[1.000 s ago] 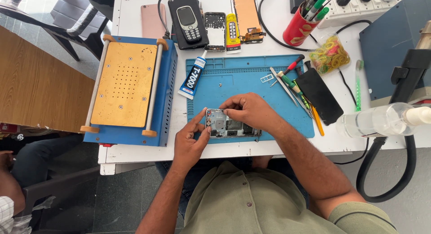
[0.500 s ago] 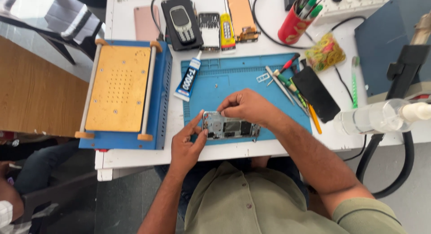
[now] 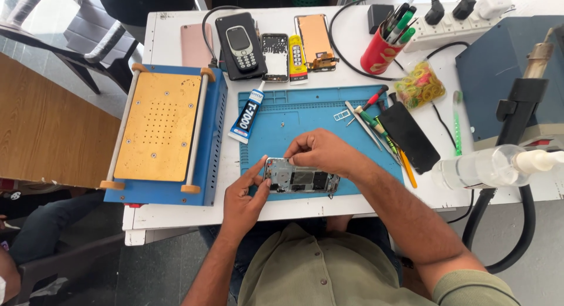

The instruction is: The person handles a disassembled smartphone, repeatedly turning it over and inspecting the internal frame and components. They use a small metal tool to probe inside the device and move a separate screen assembly aside. The person continues to examine the phone's interior without completing a visible repair.

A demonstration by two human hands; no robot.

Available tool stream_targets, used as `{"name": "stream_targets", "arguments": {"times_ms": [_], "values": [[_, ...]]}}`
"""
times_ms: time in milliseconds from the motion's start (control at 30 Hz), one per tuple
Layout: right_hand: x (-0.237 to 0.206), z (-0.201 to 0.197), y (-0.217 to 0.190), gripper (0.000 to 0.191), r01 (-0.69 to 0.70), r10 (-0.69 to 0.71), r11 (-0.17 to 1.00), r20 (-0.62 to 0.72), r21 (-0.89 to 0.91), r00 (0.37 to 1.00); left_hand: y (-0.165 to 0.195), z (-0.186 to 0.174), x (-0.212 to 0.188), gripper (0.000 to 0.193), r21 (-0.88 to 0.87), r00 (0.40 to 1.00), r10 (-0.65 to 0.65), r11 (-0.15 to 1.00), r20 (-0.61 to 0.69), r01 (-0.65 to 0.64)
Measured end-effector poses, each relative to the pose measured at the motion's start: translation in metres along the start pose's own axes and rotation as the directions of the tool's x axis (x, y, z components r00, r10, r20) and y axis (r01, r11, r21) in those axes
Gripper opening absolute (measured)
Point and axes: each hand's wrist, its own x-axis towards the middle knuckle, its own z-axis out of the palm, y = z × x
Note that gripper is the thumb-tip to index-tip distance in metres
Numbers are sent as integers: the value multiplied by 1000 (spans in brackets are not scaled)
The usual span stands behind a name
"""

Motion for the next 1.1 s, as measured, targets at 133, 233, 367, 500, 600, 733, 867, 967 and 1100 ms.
{"name": "stream_targets", "arguments": {"times_ms": [133, 233, 367, 500, 600, 733, 867, 967, 1100], "values": [[1, -1, 3, 20, 49, -51, 996, -13, -77, 999, 2, 0, 3, 52, 83, 998, 64, 995, -17, -63], [2, 1, 9, 22, 56, -58, 993, -16, -102, 998, -2, 1, -1, 53, 93, 997, 74, 993, -28, -72], [1, -4, 12, 25, 95, -92, 983, 31, -157, 995, -6, 1, -1, 51, 39, 998, 50, 998, -22, -49], [-4, -13, 9, 27, 53, -47, 989, 49, -140, 998, -4, 2, 2, 51, -24, 1000, 23, 999, -15, -23], [-7, -14, 9, 28, 17, -14, 997, 48, -72, 999, -3, 2, 2, 51, -16, 999, 30, 999, -15, -30], [-5, -8, 10, 29, 33, -31, 998, 37, -46, 999, -3, 2, 1, 51, -24, 1000, 24, 999, -17, -24], [-3, -5, 11, 28, 43, -42, 996, 14, -80, 999, -2, 2, 1, 51, -17, 999, 34, 999, -19, -34], [-3, -4, 14, 28, 43, -43, 998, 1, -54, 999, -3, 2, 0, 51, 6, 1000, 27, 1000, -14, -27], [-2, -4, 18, 27, 24, -24, 1000, -6, 1, 1000, -4, 3, 1, 51, 36, 1000, 12, 999, -16, -11]]}}
